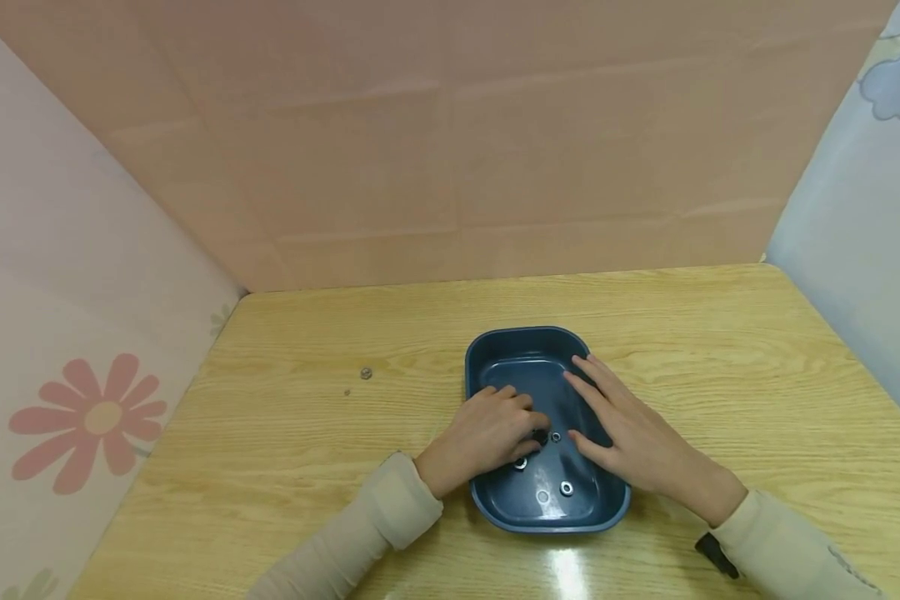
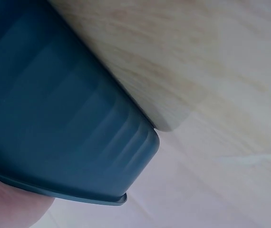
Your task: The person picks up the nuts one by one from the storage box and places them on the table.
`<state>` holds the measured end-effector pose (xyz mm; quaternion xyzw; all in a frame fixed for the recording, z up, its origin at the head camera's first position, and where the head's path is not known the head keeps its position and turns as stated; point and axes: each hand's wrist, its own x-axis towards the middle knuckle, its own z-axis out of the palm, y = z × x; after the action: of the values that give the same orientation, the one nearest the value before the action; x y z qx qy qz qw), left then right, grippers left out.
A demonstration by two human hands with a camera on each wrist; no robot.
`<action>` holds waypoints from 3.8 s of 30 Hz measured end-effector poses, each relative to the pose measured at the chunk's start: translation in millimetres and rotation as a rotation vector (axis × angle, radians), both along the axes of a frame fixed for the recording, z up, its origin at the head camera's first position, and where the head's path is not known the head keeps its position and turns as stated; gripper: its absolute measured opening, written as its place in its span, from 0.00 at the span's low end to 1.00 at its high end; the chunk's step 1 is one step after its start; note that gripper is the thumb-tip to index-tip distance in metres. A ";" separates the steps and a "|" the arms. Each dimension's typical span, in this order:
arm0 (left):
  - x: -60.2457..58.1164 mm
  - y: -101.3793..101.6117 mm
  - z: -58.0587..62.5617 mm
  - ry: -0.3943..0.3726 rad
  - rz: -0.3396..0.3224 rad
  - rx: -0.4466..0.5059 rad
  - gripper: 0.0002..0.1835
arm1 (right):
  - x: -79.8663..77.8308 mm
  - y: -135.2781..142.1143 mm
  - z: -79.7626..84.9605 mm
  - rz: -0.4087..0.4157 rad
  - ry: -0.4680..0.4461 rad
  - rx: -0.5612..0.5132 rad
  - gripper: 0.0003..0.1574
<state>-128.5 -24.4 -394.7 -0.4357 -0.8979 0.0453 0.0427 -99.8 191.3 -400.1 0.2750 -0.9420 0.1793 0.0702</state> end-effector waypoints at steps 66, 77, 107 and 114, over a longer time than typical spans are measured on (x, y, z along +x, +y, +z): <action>-22.8 -106.3 17.7 0.058 0.227 0.508 0.08 | -0.8 -2.6 0.6 -0.033 -0.043 -0.007 0.47; -29.3 -127.8 7.4 0.044 0.301 0.517 0.09 | -2.6 -4.7 2.4 -0.036 -0.052 -0.006 0.48; -32.8 -165.2 -4.9 -0.049 0.435 0.483 0.10 | -1.1 -6.5 0.5 -0.032 -0.050 -0.020 0.48; -32.3 -170.6 -4.2 -0.025 0.440 0.464 0.09 | -0.6 -6.6 0.0 -0.032 -0.037 -0.022 0.48</action>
<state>-160.8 -195.0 -398.9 -0.2100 -0.9575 -0.1577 0.1192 -100.4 184.7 -400.0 0.2555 -0.9454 0.1937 0.0585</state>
